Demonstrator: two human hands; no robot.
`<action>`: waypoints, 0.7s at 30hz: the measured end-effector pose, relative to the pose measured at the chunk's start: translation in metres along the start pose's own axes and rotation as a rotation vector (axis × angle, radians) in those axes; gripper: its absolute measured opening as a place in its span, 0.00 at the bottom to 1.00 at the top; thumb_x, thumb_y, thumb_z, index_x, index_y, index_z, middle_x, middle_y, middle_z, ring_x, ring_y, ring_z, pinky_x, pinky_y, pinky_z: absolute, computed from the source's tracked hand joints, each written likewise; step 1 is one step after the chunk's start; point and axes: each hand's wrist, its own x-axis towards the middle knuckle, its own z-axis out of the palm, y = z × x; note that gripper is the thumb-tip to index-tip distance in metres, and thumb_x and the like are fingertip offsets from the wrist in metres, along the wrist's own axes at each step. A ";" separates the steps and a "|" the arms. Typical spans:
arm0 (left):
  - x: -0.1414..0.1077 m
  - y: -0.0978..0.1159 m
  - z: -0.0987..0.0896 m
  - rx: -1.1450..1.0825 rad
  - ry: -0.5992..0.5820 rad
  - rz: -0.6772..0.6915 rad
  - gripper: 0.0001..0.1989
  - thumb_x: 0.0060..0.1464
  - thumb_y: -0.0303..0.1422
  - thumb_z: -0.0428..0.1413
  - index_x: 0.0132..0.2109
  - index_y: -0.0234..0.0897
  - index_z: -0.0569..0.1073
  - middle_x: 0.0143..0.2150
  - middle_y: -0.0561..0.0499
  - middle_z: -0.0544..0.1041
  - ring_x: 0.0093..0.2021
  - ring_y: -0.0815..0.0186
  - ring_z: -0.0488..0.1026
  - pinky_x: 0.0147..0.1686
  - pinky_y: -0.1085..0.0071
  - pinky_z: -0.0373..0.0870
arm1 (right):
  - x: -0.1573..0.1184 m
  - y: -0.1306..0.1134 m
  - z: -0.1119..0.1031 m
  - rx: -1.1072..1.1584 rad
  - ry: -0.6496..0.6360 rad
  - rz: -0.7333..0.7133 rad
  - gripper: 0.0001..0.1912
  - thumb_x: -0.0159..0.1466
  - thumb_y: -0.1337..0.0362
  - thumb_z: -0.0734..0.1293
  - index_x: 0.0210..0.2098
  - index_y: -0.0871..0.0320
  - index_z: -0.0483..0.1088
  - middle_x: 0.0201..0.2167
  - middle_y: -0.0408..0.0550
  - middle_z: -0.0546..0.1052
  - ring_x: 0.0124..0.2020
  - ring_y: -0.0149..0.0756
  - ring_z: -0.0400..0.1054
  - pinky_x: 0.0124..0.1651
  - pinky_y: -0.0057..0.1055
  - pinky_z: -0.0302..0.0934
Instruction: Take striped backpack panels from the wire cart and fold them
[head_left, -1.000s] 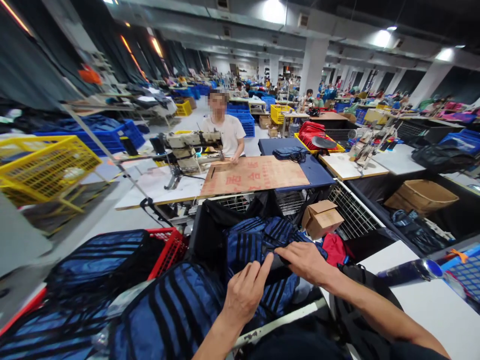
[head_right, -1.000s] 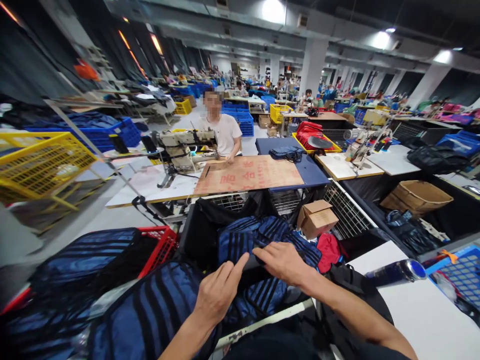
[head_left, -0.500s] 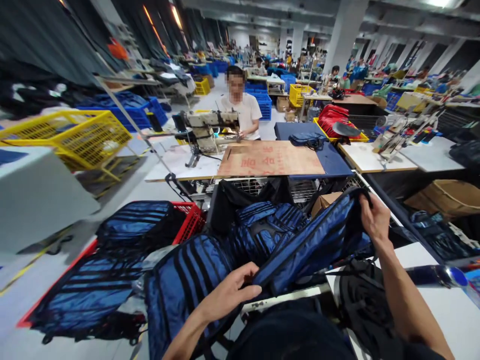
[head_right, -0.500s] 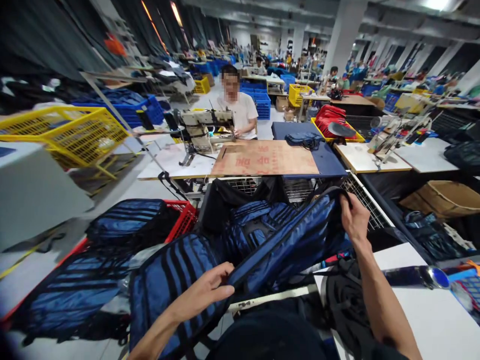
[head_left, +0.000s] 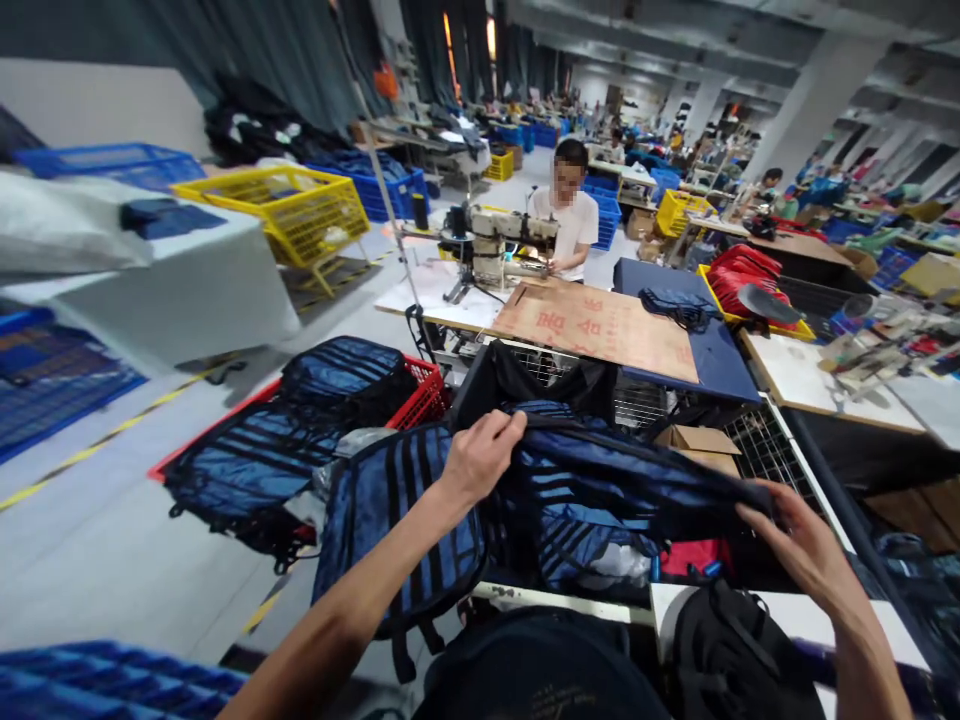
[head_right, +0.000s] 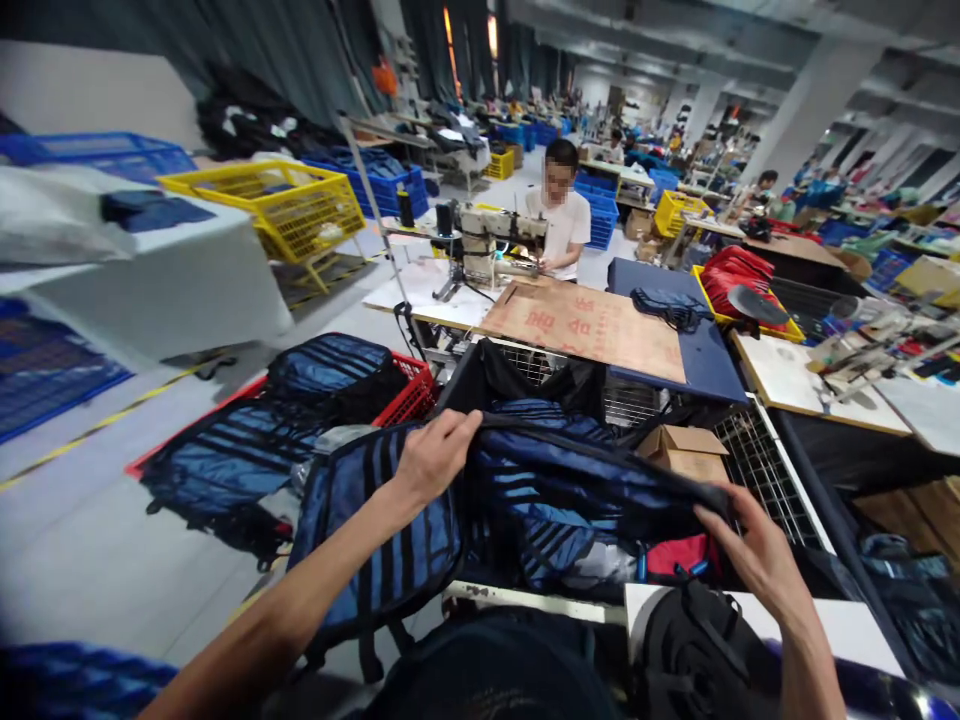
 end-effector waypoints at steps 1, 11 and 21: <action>0.001 0.013 -0.004 -0.005 0.035 0.107 0.14 0.71 0.23 0.52 0.56 0.41 0.77 0.37 0.50 0.78 0.36 0.67 0.78 0.36 0.72 0.72 | -0.002 -0.004 0.005 -0.004 -0.080 -0.039 0.28 0.65 0.38 0.75 0.52 0.52 0.82 0.49 0.52 0.87 0.49 0.51 0.83 0.51 0.39 0.78; -0.001 0.086 -0.035 -0.411 -0.067 0.157 0.07 0.72 0.35 0.61 0.54 0.42 0.77 0.38 0.54 0.81 0.35 0.67 0.77 0.35 0.70 0.71 | -0.021 -0.086 0.129 -0.069 -0.131 -0.552 0.17 0.78 0.61 0.61 0.59 0.53 0.79 0.48 0.50 0.88 0.45 0.43 0.85 0.47 0.33 0.78; -0.034 0.045 -0.066 -0.504 -0.353 -0.377 0.21 0.77 0.46 0.53 0.37 0.39 0.78 0.30 0.53 0.75 0.33 0.66 0.73 0.32 0.69 0.61 | 0.008 -0.093 0.112 -0.165 -0.153 -0.738 0.16 0.78 0.58 0.62 0.53 0.52 0.82 0.38 0.46 0.89 0.33 0.40 0.85 0.34 0.28 0.74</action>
